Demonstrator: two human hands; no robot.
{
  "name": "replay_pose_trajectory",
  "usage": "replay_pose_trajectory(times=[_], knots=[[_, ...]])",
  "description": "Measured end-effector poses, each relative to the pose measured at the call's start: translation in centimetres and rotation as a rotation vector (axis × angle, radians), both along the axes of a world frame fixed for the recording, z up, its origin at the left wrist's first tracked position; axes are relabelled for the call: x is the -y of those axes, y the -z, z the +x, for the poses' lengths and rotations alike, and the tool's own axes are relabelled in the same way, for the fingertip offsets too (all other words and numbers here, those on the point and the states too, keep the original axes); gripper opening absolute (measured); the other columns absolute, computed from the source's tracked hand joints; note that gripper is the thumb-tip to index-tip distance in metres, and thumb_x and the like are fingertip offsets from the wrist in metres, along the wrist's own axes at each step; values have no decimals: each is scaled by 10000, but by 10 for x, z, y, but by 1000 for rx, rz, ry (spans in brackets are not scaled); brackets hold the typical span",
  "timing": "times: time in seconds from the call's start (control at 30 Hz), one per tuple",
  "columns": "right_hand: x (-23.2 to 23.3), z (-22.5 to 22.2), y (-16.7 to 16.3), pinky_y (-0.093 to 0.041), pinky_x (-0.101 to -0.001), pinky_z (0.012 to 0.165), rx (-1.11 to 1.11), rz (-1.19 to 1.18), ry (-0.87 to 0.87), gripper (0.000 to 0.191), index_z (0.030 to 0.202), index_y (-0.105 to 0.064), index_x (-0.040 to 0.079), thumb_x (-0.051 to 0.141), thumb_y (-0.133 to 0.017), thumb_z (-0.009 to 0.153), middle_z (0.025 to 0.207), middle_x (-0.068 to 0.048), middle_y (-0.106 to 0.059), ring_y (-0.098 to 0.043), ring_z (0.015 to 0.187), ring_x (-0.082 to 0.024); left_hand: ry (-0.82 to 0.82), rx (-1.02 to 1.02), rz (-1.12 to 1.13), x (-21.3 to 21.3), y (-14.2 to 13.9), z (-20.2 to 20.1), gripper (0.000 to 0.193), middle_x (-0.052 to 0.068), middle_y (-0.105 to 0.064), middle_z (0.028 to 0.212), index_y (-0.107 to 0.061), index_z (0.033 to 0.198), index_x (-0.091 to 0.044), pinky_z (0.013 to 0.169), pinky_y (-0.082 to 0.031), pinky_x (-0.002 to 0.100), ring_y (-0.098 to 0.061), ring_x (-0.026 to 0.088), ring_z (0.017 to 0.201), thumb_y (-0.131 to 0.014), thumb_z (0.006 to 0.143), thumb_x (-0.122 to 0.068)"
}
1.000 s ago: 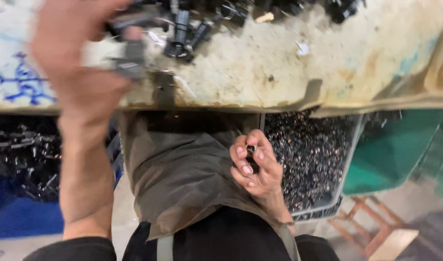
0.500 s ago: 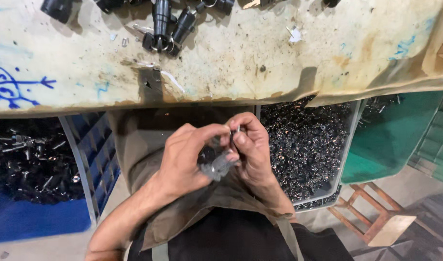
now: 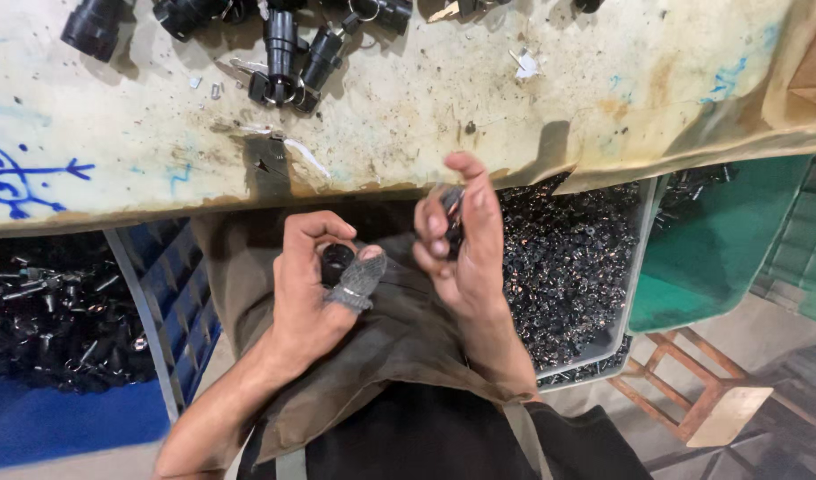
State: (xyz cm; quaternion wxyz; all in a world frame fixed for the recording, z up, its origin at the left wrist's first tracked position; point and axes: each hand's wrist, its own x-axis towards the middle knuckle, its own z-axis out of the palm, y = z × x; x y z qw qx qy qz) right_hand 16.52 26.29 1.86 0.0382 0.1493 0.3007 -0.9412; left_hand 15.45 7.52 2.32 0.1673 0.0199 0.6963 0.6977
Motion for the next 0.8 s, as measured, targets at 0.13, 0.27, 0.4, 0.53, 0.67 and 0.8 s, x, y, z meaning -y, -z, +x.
replay_pose_trajectory(times=[0.13, 0.27, 0.4, 0.53, 0.67, 0.8], knots=[[-9, -16, 5, -349, -201, 477, 254, 29, 192, 412, 1396, -431, 86, 382, -480, 1115, 957, -37, -533, -481, 756, -90, -18, -28, 145, 1, 2, 3, 397, 22, -527, 975, -404, 1184, -33, 753, -448, 222, -475, 65, 830, -693, 911, -34], [-7, -9, 4, -334, -174, 440, 116, -13, 149, 449, 1466, -482, 144, 337, -530, 1063, 944, -26, -555, -460, 701, -65, 13, -34, 54, 7, 2, 0, 337, 26, -563, 913, -515, 1241, -26, 719, -443, 245, -489, 86, 785, -701, 961, 5], [12, 13, 10, -353, -199, 458, 55, 80, 202, 422, 1427, -487, 107, 375, -584, 1115, 1001, -68, -589, -484, 738, -94, 65, -88, -21, 9, -1, -3, 441, 2, -557, 749, -516, 1323, -36, 627, -428, 256, -491, 85, 654, -730, 937, -25], [25, 28, 9, -417, -190, 443, 3, 393, 194, 421, 1316, -547, 56, 368, -656, 1055, 1092, -125, -694, -539, 679, -71, 203, -122, 60, 9, -1, -5, 698, 37, -532, 719, -436, 1450, -35, 619, -433, 270, -507, 127, 621, -668, 793, -67], [12, 30, -4, -553, -282, 615, -473, 1154, 160, 373, 1209, -620, 59, 332, -748, 990, 1001, -113, -746, -700, 726, -186, 323, -194, -32, 7, 0, -9, 844, 71, -615, 763, -411, 1504, -65, 626, -481, 332, -628, 238, 645, -702, 716, -144], [-3, 19, -10, -575, -303, 650, -741, 1318, -24, 281, 1031, -685, 48, 162, -876, 860, 976, -171, -745, -735, 749, -228, 412, -296, -34, 7, -3, -13, 942, 120, -687, 868, -397, 1546, -94, 681, -545, 396, -709, 347, 788, -711, 660, -159]])
